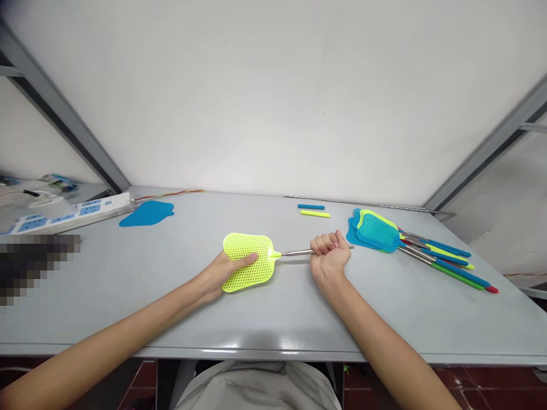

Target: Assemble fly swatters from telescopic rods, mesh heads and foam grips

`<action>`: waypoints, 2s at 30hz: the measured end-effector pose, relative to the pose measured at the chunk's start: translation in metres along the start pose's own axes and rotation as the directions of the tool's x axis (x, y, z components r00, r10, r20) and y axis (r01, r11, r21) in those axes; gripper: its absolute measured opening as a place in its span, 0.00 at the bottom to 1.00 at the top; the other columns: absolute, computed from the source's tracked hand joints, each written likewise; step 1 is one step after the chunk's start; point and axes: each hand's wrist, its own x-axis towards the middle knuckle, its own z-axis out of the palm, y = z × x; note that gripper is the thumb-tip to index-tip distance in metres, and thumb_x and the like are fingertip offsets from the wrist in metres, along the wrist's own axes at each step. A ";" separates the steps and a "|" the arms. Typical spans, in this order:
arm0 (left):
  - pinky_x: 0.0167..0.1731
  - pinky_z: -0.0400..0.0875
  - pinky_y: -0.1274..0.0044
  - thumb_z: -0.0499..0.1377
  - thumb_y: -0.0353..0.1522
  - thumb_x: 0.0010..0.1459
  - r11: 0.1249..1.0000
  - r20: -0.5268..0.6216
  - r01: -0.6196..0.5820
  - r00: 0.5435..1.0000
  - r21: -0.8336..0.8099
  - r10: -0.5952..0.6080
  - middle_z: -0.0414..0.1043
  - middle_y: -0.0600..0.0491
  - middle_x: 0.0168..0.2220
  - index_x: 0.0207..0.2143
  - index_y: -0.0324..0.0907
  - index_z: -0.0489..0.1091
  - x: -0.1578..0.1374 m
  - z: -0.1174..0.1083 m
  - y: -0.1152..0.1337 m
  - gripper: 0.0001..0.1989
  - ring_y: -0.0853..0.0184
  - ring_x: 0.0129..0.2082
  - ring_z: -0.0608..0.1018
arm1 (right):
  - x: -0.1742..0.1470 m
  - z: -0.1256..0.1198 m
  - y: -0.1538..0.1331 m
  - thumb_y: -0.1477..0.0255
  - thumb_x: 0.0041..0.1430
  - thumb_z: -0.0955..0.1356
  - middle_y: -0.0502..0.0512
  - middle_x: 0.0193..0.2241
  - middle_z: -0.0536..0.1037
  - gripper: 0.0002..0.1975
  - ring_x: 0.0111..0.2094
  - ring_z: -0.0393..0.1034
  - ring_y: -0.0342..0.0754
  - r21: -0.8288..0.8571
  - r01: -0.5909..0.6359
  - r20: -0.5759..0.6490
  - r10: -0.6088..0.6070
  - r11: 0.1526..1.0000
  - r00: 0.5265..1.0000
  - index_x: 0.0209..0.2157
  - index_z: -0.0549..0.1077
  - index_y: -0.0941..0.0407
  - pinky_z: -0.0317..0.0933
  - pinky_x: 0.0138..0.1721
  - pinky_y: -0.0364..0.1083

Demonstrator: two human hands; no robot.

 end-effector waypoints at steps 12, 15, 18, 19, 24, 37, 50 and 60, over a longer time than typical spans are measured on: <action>0.40 0.67 0.71 0.58 0.37 0.46 0.969 -0.065 -0.163 0.982 0.188 0.178 0.69 0.48 0.42 0.41 0.39 0.64 -0.001 0.005 0.001 0.18 0.62 0.39 0.72 | 0.000 0.000 -0.001 0.76 0.55 0.52 0.42 0.09 0.43 0.16 0.09 0.38 0.36 -0.017 -0.039 -0.049 0.038 0.999 0.998 0.15 0.42 0.57 0.38 0.10 0.38; 0.39 0.68 0.71 0.58 0.36 0.47 0.950 -0.072 -0.195 0.973 0.242 0.218 0.69 0.48 0.41 0.40 0.39 0.64 -0.002 0.008 0.001 0.17 0.62 0.39 0.72 | 0.000 0.001 -0.001 0.76 0.55 0.52 0.43 0.09 0.42 0.17 0.09 0.38 0.36 -0.013 -0.041 -0.050 0.040 0.999 0.998 0.15 0.41 0.57 0.38 0.09 0.38; 0.38 0.68 0.72 0.58 0.36 0.47 0.946 -0.064 -0.206 0.972 0.251 0.228 0.69 0.48 0.41 0.40 0.39 0.64 -0.003 0.008 0.000 0.17 0.63 0.39 0.72 | 0.000 0.001 -0.001 0.75 0.55 0.53 0.42 0.09 0.42 0.17 0.09 0.38 0.36 0.000 -0.041 -0.049 0.041 0.999 0.998 0.15 0.41 0.57 0.38 0.09 0.38; 0.38 0.68 0.72 0.57 0.36 0.48 0.945 -0.058 -0.208 0.972 0.251 0.229 0.69 0.48 0.41 0.40 0.39 0.64 -0.003 0.008 0.000 0.17 0.63 0.39 0.72 | 0.000 0.001 -0.001 0.75 0.55 0.53 0.42 0.09 0.42 0.17 0.09 0.38 0.36 0.006 -0.045 -0.047 0.045 0.999 0.998 0.15 0.41 0.57 0.38 0.09 0.38; 0.38 0.68 0.72 0.57 0.36 0.48 0.935 -0.027 -0.232 0.969 0.268 0.247 0.70 0.49 0.41 0.40 0.39 0.64 -0.005 0.010 0.005 0.17 0.63 0.39 0.72 | 0.003 0.001 -0.004 0.76 0.55 0.52 0.42 0.09 0.43 0.16 0.09 0.38 0.36 0.035 -0.096 -0.034 0.097 0.995 0.995 0.15 0.41 0.57 0.39 0.09 0.37; 0.38 0.68 0.72 0.58 0.37 0.47 0.958 -0.042 -0.207 0.975 0.198 0.219 0.68 0.47 0.43 0.41 0.40 0.64 -0.004 -0.001 0.027 0.18 0.60 0.41 0.71 | 0.015 0.009 -0.012 0.77 0.52 0.57 0.45 0.13 0.55 0.12 0.15 0.55 0.37 -0.141 -0.286 0.123 0.304 0.948 0.945 0.17 0.52 0.57 0.57 0.18 0.38; 0.35 0.70 0.72 0.59 0.40 0.44 0.948 -0.060 -0.094 0.991 0.303 0.117 0.69 0.47 0.41 0.40 0.42 0.66 -0.008 -0.040 0.062 0.20 0.60 0.37 0.73 | 0.053 -0.018 -0.017 0.68 0.46 0.63 0.49 0.26 0.66 0.07 0.23 0.62 0.39 -0.798 0.047 0.085 0.034 0.601 0.996 0.28 0.67 0.56 0.61 0.21 0.38; 0.31 0.71 0.73 0.62 0.40 0.39 0.947 -0.047 0.079 0.997 0.310 -0.068 0.71 0.47 0.38 0.41 0.42 0.67 -0.005 -0.059 0.067 0.24 0.59 0.35 0.74 | 0.079 -0.025 -0.018 0.69 0.42 0.64 0.54 0.47 0.59 0.25 0.30 0.63 0.42 -0.937 0.259 0.277 0.047 0.234 0.960 0.47 0.62 0.48 0.51 0.09 0.34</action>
